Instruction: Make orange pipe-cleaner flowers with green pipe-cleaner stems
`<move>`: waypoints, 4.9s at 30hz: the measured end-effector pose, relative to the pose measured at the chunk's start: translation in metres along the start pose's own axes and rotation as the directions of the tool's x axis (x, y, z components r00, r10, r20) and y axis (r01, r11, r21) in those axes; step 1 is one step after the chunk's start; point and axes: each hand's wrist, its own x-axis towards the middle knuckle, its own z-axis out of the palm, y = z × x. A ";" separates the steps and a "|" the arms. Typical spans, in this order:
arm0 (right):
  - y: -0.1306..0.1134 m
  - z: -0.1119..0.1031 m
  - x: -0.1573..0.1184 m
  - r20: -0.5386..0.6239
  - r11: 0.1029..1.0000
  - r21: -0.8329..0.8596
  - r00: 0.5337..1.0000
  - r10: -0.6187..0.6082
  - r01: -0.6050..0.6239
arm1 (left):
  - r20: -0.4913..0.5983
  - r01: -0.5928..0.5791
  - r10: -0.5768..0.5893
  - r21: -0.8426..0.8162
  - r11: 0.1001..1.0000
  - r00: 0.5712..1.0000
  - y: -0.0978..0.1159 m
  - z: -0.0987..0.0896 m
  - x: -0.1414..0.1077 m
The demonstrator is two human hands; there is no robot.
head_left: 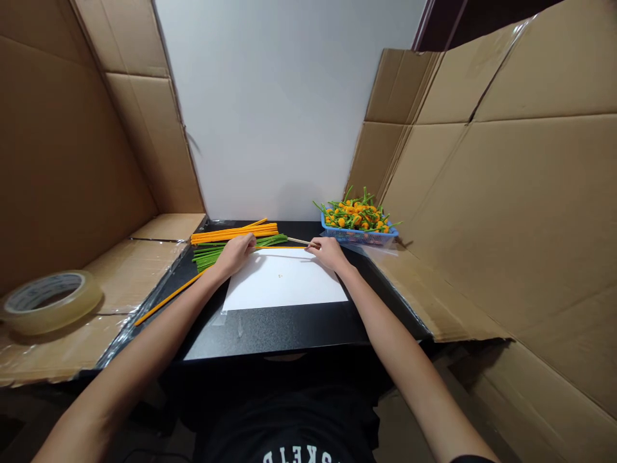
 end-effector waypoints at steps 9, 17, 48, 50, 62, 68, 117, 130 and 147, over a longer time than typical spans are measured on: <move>0.027 -0.014 0.009 -0.112 0.936 0.336 0.982 0.150 -0.105 | -0.048 0.190 -0.184 0.280 0.941 0.982 -0.025 -0.024 0.000; -0.016 0.000 0.007 -0.130 0.775 0.632 0.982 0.139 -0.026 | -0.107 -0.025 0.049 0.214 0.977 0.993 0.021 -0.010 0.000; -0.069 0.023 -0.018 0.038 0.673 0.737 0.990 -0.134 0.063 | -0.278 -0.057 -0.059 -0.393 0.918 0.959 0.095 -0.005 -0.005; -0.070 0.023 -0.018 0.034 0.664 0.745 0.990 -0.134 0.065 | -0.271 -0.063 -0.050 -0.395 0.917 0.961 0.097 -0.005 -0.006; -0.082 0.013 -0.023 0.066 0.609 0.792 0.987 -0.145 0.036 | -0.239 -0.142 0.056 -0.361 0.921 0.969 0.102 -0.005 -0.008; -0.083 0.012 -0.024 0.090 0.576 0.817 0.981 -0.172 0.026 | -0.275 -0.188 0.093 -0.346 0.919 0.957 0.102 -0.006 -0.007; -0.078 0.004 -0.032 -0.021 0.867 -0.394 0.940 -0.340 0.305 | -0.003 -0.035 0.035 -0.209 0.977 0.999 0.108 -0.026 -0.004; -0.062 0.010 -0.025 0.022 0.955 0.169 0.968 -0.249 0.242 | 0.004 -0.414 0.426 0.240 0.878 0.905 0.097 -0.022 -0.003; -0.070 0.002 -0.023 0.253 0.907 0.417 0.949 -0.187 0.067 | -0.090 -0.299 0.317 0.169 0.939 0.944 0.094 -0.008 -0.007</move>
